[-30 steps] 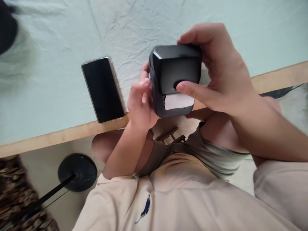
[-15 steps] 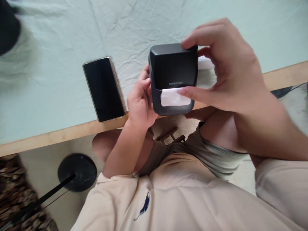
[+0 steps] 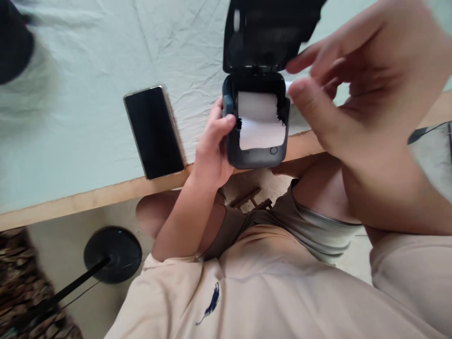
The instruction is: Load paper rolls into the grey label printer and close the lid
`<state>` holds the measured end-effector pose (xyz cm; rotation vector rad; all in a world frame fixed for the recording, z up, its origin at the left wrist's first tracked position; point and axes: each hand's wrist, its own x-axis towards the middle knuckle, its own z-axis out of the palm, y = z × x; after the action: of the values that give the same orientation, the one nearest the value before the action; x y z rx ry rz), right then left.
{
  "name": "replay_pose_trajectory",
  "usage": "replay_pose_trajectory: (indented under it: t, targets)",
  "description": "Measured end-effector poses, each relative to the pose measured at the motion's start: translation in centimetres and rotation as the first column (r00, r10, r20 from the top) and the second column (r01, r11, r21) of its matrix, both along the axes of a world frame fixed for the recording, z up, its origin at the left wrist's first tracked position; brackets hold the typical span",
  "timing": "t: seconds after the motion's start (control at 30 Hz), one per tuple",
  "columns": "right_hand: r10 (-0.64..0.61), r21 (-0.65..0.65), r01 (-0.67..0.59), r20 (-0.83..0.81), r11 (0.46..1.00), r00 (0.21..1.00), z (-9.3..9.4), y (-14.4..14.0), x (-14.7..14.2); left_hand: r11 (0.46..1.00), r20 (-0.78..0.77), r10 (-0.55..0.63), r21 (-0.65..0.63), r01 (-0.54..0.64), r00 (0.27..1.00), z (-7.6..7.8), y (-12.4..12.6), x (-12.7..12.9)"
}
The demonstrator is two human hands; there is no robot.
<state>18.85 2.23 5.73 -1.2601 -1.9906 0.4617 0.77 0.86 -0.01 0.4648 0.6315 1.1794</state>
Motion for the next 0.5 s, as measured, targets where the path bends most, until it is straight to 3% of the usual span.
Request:
replay_pose_trajectory:
  t: [0.07, 0.17, 0.27, 0.37, 0.43, 0.5]
  targets:
    - [0.020, -0.009, -0.018, 0.241, 1.000, 0.970, -0.1, 0.4, 0.0, 1.000, -0.063, -0.021, 0.005, 0.022, 0.998, -0.4, -0.1, 0.0]
    - [0.064, -0.181, 0.069, 0.638, 0.981, 0.768, -0.2, 0.9, -0.5, 0.998, -0.123, -0.056, 0.028, 0.060, 0.991, -0.7, -0.3, 0.0]
    - [0.076, -0.229, 0.152, 0.754, 0.961, 0.652, 0.1, 0.9, -1.2, 0.996, -0.120, -0.077, 0.038, 0.082, 0.990, -0.6, -0.5, 0.0]
    - [0.065, -0.257, 0.171, 0.708, 0.951, 0.703, 0.7, 0.4, -1.0, 0.997, -0.115, -0.072, 0.033, 0.076, 0.991, -0.5, -0.6, 0.2]
    - [0.069, -0.277, 0.104, 0.551, 0.955, 0.832, 1.3, 0.3, -0.3, 0.999, -0.103, -0.043, 0.016, 0.045, 0.994, -0.4, -0.5, 0.3]
    - [0.054, -0.296, 0.035, 0.288, 0.955, 0.956, 1.7, 0.6, 0.8, 1.000, -0.091, -0.003, -0.006, 0.002, 0.996, -0.3, -0.4, 0.5]
